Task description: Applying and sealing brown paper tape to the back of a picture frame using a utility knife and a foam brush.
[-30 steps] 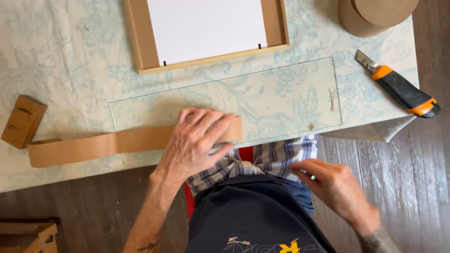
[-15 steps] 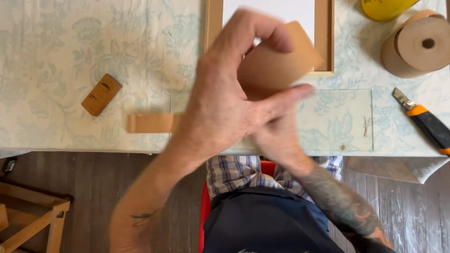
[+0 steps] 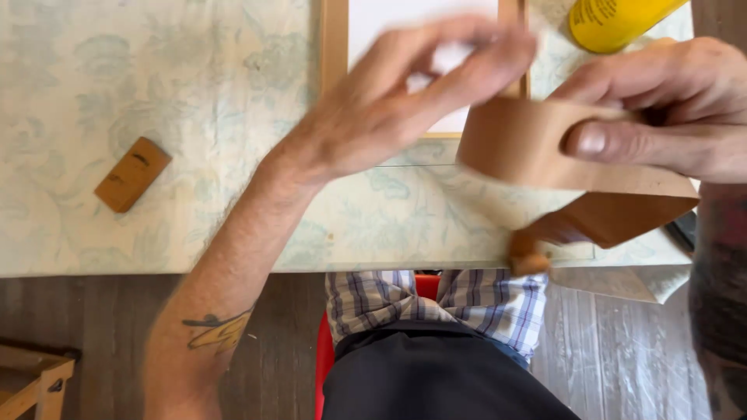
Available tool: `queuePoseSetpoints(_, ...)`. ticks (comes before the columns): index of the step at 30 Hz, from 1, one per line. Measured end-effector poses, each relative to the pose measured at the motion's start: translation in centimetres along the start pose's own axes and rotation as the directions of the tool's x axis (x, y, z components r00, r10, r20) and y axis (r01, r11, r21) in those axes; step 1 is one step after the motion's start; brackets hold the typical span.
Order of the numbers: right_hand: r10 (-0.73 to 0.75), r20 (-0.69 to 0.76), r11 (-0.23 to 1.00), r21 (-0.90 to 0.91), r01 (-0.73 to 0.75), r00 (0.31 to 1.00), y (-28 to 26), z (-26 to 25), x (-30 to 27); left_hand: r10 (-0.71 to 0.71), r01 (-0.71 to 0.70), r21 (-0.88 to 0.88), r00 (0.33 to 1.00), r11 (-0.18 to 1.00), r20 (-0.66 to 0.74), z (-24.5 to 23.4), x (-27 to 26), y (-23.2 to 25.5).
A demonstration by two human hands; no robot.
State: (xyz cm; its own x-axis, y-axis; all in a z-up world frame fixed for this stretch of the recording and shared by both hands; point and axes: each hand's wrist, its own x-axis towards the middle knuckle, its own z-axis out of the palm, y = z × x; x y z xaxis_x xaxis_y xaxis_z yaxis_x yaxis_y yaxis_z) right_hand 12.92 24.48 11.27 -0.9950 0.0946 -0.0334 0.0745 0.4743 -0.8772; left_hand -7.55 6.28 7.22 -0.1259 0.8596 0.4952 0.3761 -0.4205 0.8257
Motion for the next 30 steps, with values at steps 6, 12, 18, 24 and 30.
queuePoseSetpoints(6,0.383,0.25,0.849,-0.474,-0.233,0.889,3.8,-3.7,3.2,-0.301,0.368,-0.19,0.903,0.91,0.307,0.3,-2.7,-3.3)
queuePoseSetpoints(12,0.651,0.111,0.703,-0.46,-0.541,0.751,7.8,0.8,8.5,-0.658,0.659,0.143,0.751,0.739,-0.062,-3.5,-6.8,-10.4)
queuePoseSetpoints(18,0.592,0.018,0.758,-0.352,-0.549,0.806,11.1,3.9,10.0,-0.61,0.66,0.181,0.746,0.729,-0.266,-6.7,-10.9,-14.2)
queuePoseSetpoints(24,0.604,-0.008,0.692,-0.492,-0.529,0.797,13.3,4.2,10.5,-0.418,0.541,0.332,0.828,0.773,-0.374,-5.6,-12.6,-16.5)
queuePoseSetpoints(30,0.716,-0.055,0.585,-0.496,-0.642,0.695,14.5,4.4,10.6,-0.123,0.245,0.639,0.965,0.729,-0.23,-6.0,-15.1,-16.9)
